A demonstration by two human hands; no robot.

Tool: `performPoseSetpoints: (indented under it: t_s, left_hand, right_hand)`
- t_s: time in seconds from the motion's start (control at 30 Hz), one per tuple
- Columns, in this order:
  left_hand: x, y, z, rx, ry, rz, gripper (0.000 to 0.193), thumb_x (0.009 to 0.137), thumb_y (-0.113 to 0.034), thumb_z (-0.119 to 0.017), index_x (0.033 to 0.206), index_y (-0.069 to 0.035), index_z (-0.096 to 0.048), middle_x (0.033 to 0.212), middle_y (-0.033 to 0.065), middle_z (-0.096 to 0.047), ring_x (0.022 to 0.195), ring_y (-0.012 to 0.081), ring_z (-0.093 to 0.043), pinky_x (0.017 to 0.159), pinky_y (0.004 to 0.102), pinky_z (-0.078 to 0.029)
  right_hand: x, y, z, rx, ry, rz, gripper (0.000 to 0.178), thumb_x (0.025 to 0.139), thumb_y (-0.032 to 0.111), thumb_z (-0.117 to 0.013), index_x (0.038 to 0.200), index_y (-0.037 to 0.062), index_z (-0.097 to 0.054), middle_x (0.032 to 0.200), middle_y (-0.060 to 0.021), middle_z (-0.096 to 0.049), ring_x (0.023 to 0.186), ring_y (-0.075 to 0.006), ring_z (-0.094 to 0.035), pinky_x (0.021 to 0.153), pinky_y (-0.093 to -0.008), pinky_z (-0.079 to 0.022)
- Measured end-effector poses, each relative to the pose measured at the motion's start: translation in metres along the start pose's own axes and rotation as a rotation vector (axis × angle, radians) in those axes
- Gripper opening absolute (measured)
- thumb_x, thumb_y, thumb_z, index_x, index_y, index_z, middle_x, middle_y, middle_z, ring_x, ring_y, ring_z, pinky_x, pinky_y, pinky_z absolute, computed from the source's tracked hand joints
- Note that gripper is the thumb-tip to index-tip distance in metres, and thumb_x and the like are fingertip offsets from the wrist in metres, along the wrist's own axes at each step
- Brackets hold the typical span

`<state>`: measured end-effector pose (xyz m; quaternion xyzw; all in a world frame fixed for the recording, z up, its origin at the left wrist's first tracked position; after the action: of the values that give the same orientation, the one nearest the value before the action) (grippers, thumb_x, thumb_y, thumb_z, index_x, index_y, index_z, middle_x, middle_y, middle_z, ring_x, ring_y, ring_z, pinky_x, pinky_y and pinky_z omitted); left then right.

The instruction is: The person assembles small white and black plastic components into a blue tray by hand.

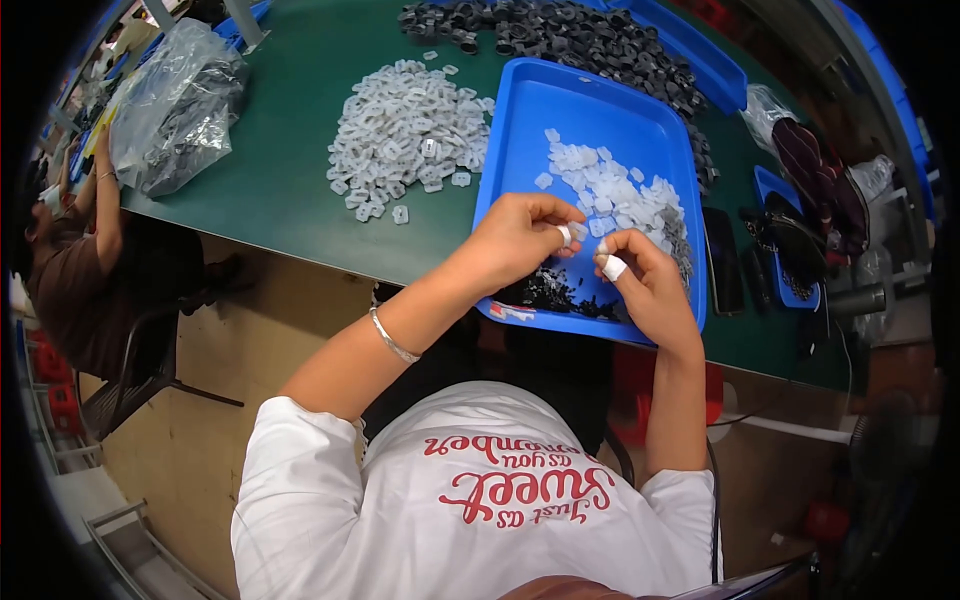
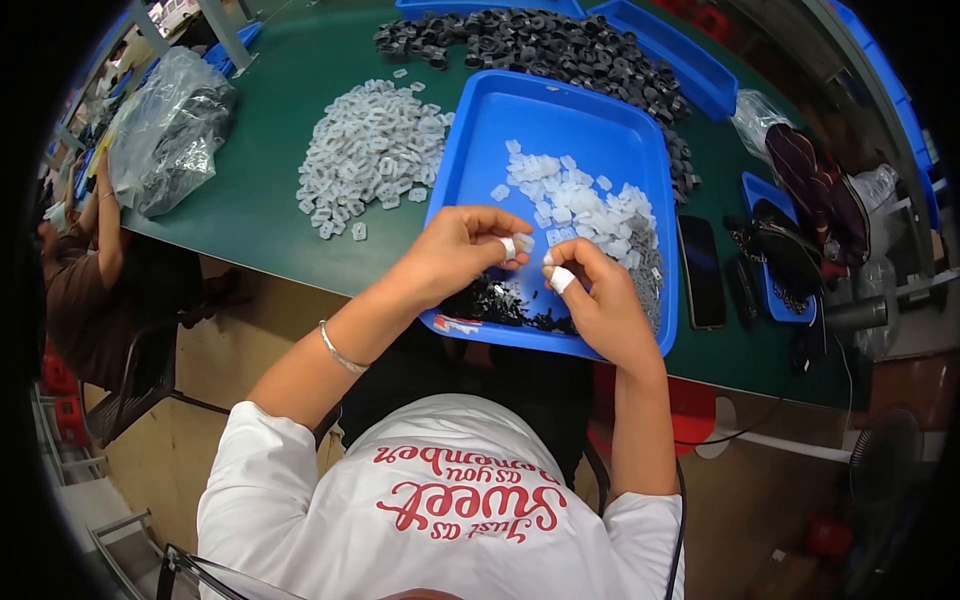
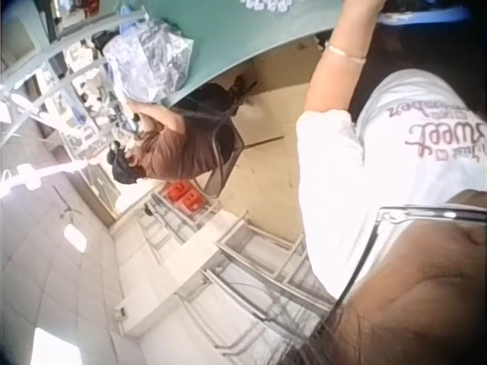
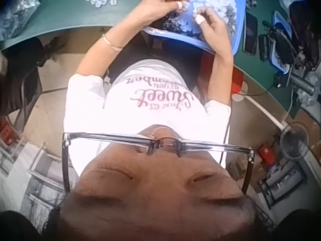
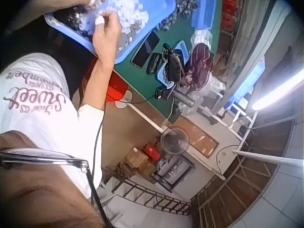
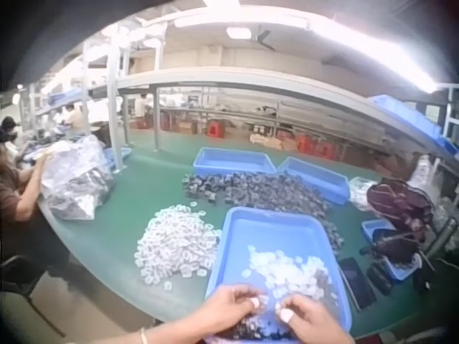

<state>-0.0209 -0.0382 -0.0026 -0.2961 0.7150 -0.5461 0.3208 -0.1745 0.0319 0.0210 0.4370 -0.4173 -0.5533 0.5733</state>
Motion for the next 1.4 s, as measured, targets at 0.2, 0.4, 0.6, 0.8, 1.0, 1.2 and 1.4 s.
performPoseSetpoints:
  t_s: [0.2,0.4,0.6,0.8,1.0,1.2,1.4]
  left_hand:
    - [0.000,-0.003,0.000,0.009,-0.041,-0.023,0.031,0.087,0.004,-0.052,0.117,0.011,-0.058,0.104,0.0145,-0.065,0.095,0.0182,-0.066,0.085,0.0271,-0.054]
    - [0.001,-0.001,-0.001,0.000,-0.033,-0.003,0.032,0.087,0.006,-0.048,0.117,0.011,-0.057,0.109,0.0155,-0.063,0.097,0.0191,-0.065,0.086,0.0272,-0.054]
    - [0.000,0.000,0.000,-0.018,-0.028,0.027,0.031,0.088,0.005,-0.051,0.118,0.012,-0.056,0.107,0.0165,-0.063,0.095,0.0195,-0.066,0.084,0.0267,-0.055]
    - [0.003,0.000,-0.001,-0.046,-0.030,0.034,0.023,0.088,0.003,-0.056,0.109,0.010,-0.058,0.100,0.0146,-0.065,0.089,0.0184,-0.067,0.080,0.0264,-0.056]
    - [0.002,0.001,-0.002,-0.073,0.002,0.007,0.022,0.087,0.002,-0.058,0.108,0.009,-0.058,0.098,0.0141,-0.065,0.088,0.0172,-0.067,0.079,0.0267,-0.056]
    - [0.001,0.002,-0.002,0.003,-0.001,-0.045,0.025,0.085,0.007,-0.054,0.110,0.009,-0.057,0.098,0.0129,-0.065,0.089,0.0157,-0.067,0.080,0.0252,-0.055]
    - [-0.002,-0.002,-0.004,0.037,-0.013,-0.114,0.026,0.082,0.005,-0.060,0.108,0.008,-0.060,0.089,0.0097,-0.066,0.078,0.0115,-0.064,0.072,0.0240,-0.052]
  right_hand:
    - [-0.005,0.014,-0.008,-0.564,0.167,0.111,0.015,0.080,-0.002,-0.063,0.095,-0.0007,-0.063,0.085,-0.0096,-0.058,0.075,-0.0204,-0.056,0.069,-0.0309,-0.045]
    - [-0.001,0.008,-0.011,-0.732,0.172,0.266,0.016,0.076,-0.006,-0.059,0.091,-0.0016,-0.061,0.085,-0.0146,-0.058,0.077,-0.0305,-0.058,0.071,-0.0364,-0.046]
    - [-0.001,0.013,-0.008,-0.583,0.107,0.139,0.013,0.082,-0.006,-0.055,0.093,-0.0022,-0.059,0.085,-0.0166,-0.061,0.080,-0.0308,-0.061,0.073,-0.0369,-0.048]
    - [0.003,0.012,0.003,-0.084,-0.133,0.098,0.015,0.079,-0.004,-0.062,0.094,-0.0003,-0.061,0.086,-0.0061,-0.064,0.079,-0.0120,-0.061,0.074,-0.0269,-0.049]
    - [0.011,0.013,-0.004,-0.123,-0.206,0.135,0.018,0.078,-0.004,-0.062,0.096,-0.0012,-0.061,0.085,-0.0052,-0.065,0.080,-0.0118,-0.061,0.076,-0.0258,-0.049]
    - [0.017,0.009,-0.004,-0.103,-0.211,0.041,0.028,0.077,-0.006,-0.064,0.104,-0.0023,-0.056,0.086,-0.0079,-0.066,0.080,-0.0121,-0.062,0.074,-0.0255,-0.049]
    - [0.022,0.002,-0.002,0.072,-0.139,-0.075,0.034,0.076,-0.008,-0.066,0.107,-0.0026,-0.052,0.085,-0.0078,-0.064,0.078,-0.0099,-0.060,0.070,-0.0222,-0.048]
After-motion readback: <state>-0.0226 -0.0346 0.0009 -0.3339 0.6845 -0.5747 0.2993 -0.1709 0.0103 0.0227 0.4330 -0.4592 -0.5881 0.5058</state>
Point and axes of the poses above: each hand's wrist, its own x-axis towards the middle knuckle, its own z-axis out of the back of the hand, y = z × x, the point moved 5 cm from there along x, towards the middle knuckle
